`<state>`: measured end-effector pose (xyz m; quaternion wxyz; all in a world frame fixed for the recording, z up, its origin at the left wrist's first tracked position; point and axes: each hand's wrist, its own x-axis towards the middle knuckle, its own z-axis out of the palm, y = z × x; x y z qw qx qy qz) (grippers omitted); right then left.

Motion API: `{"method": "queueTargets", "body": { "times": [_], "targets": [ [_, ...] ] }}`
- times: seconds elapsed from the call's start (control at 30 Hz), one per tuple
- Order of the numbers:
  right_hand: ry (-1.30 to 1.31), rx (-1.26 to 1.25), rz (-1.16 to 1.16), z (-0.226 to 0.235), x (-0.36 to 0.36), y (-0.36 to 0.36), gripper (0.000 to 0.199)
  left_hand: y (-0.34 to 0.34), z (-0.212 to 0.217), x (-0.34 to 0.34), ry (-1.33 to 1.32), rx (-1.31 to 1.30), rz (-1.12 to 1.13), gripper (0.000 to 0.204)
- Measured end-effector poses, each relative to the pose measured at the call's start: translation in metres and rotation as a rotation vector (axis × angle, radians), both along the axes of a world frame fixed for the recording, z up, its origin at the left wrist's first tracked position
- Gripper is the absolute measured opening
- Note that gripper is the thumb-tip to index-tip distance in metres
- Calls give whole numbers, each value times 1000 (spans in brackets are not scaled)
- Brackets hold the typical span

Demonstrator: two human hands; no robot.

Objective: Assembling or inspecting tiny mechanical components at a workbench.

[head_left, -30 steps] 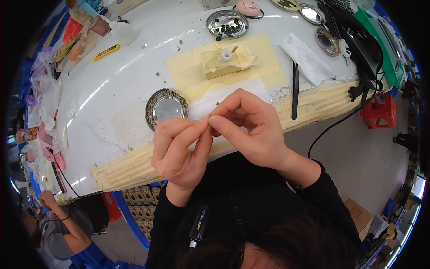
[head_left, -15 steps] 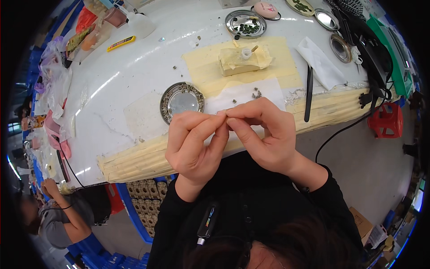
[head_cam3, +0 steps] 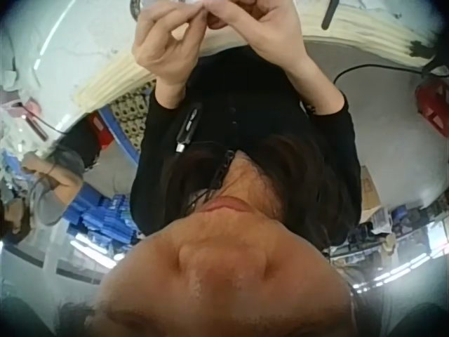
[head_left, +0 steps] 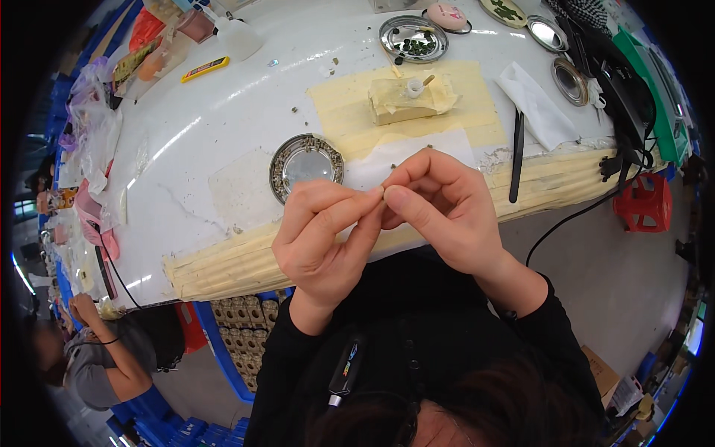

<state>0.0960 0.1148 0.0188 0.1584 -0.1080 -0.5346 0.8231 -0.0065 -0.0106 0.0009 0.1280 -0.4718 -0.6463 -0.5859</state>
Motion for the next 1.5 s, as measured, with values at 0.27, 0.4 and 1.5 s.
{"method": "queueTargets", "body": {
  "times": [0.27,0.4,1.5],
  "targets": [
    [-45,-110,91,-1,0,6,16,-2,1,-2,-71,-12,-77,25],
    [-31,-155,117,1,-1,6,17,-4,1,-5,-187,16,-144,23],
    [-35,-14,59,-1,2,6,16,-1,3,0,-53,-36,-84,25]
  ]
}}
